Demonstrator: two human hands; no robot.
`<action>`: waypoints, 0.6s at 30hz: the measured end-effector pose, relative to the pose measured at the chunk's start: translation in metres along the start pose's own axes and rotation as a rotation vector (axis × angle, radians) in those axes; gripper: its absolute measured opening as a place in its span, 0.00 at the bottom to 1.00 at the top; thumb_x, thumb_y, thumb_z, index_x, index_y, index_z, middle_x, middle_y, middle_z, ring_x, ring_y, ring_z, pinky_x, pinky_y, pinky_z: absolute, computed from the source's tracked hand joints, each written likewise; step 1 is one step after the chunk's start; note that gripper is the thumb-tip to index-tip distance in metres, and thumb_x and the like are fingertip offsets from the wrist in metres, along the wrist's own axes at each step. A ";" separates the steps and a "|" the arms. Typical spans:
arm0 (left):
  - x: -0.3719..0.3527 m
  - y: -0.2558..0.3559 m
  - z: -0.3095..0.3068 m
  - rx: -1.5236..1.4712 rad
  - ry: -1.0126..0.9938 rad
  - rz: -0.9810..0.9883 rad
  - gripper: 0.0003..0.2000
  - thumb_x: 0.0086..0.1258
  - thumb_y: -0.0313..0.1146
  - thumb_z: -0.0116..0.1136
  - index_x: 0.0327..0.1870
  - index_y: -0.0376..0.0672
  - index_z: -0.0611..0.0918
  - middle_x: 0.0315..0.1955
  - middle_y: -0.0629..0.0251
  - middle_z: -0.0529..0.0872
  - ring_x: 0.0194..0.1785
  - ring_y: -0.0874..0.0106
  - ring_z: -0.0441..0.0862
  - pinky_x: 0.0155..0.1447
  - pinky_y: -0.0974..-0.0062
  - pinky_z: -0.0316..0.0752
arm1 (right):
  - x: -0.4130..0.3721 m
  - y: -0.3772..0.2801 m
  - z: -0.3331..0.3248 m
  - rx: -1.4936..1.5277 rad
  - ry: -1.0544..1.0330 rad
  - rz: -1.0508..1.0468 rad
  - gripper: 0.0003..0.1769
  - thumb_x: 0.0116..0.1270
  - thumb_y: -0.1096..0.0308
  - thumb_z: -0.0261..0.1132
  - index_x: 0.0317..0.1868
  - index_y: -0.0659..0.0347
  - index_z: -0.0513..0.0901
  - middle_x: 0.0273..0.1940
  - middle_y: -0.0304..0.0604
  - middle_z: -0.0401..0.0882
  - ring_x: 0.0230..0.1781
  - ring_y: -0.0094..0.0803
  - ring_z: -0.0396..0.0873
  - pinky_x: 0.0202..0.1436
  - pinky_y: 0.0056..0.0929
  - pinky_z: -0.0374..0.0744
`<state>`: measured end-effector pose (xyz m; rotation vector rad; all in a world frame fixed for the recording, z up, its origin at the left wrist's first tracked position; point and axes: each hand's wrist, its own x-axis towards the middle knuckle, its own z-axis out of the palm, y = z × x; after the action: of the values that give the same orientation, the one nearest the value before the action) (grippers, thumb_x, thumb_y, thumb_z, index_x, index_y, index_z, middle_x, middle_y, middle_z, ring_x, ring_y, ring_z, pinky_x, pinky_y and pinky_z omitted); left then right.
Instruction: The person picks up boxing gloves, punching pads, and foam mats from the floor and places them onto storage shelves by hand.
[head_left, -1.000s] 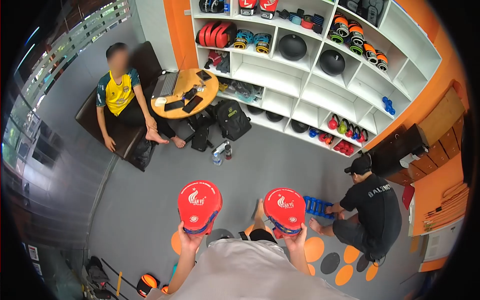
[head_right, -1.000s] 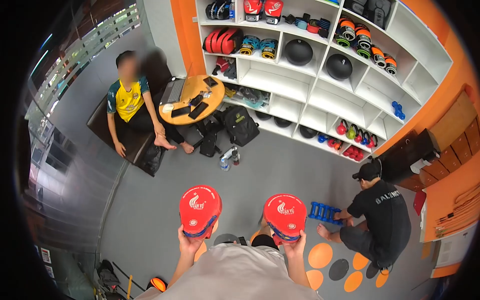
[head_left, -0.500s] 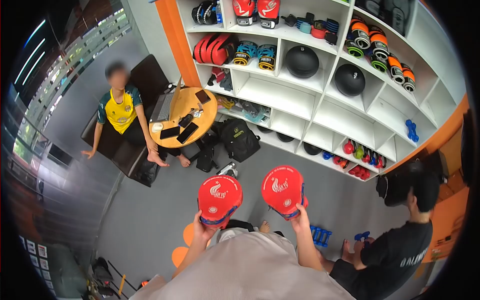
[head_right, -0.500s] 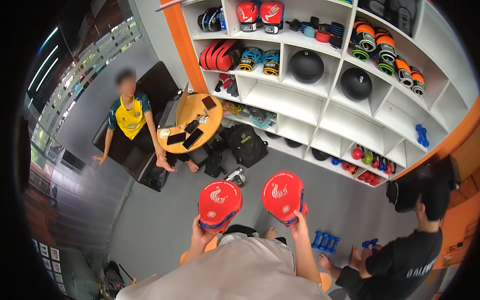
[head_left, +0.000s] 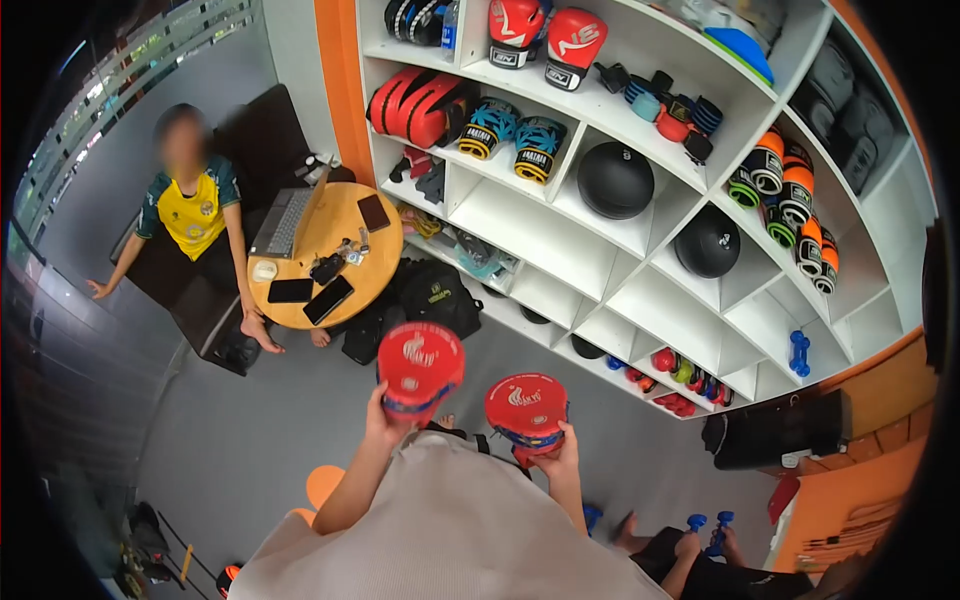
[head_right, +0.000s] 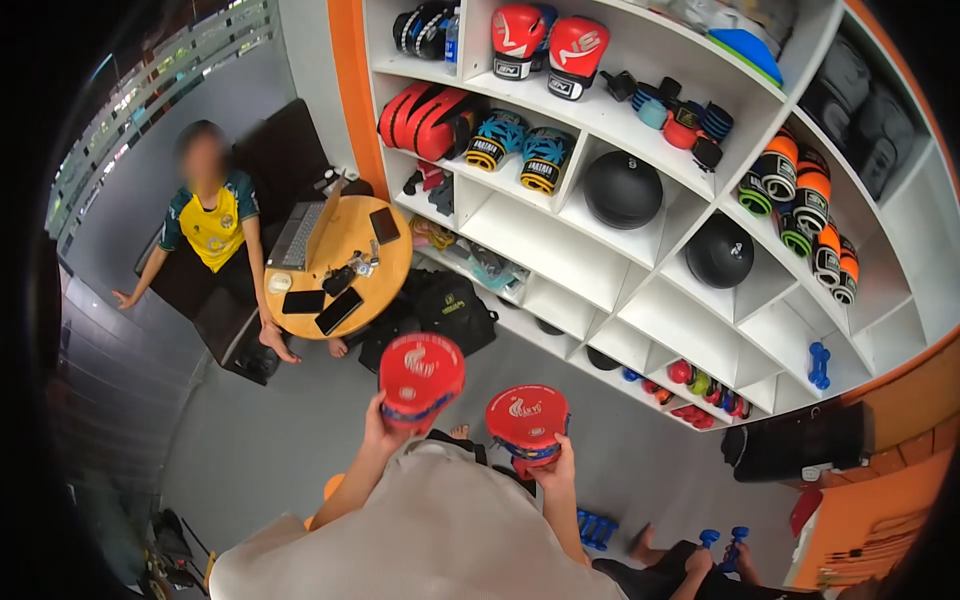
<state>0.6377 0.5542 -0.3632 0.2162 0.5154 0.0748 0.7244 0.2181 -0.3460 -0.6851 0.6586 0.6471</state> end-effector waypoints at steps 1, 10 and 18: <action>0.020 0.006 0.021 0.037 -0.011 0.027 0.32 0.64 0.49 0.57 0.68 0.46 0.67 0.66 0.56 0.72 0.68 0.56 0.69 0.69 0.49 0.64 | 0.009 -0.006 0.004 -0.034 0.044 -0.021 0.32 0.59 0.52 0.62 0.62 0.56 0.72 0.59 0.50 0.77 0.60 0.50 0.75 0.63 0.57 0.70; 0.136 0.041 0.129 0.159 -0.097 0.068 0.32 0.66 0.47 0.59 0.68 0.42 0.66 0.64 0.54 0.73 0.65 0.56 0.73 0.67 0.47 0.68 | 0.055 -0.067 0.068 -0.158 -0.067 -0.181 0.30 0.62 0.58 0.61 0.63 0.62 0.70 0.58 0.49 0.77 0.58 0.44 0.77 0.61 0.46 0.76; 0.213 0.021 0.178 0.330 0.036 0.241 0.30 0.65 0.43 0.63 0.67 0.43 0.68 0.59 0.56 0.78 0.61 0.61 0.78 0.63 0.56 0.75 | 0.131 -0.166 0.090 -0.186 -0.078 -0.177 0.33 0.60 0.55 0.63 0.64 0.58 0.70 0.57 0.46 0.79 0.57 0.42 0.78 0.58 0.44 0.76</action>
<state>0.9108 0.5681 -0.3104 0.6003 0.5343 0.2293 0.9530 0.2247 -0.3281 -0.8756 0.4633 0.5724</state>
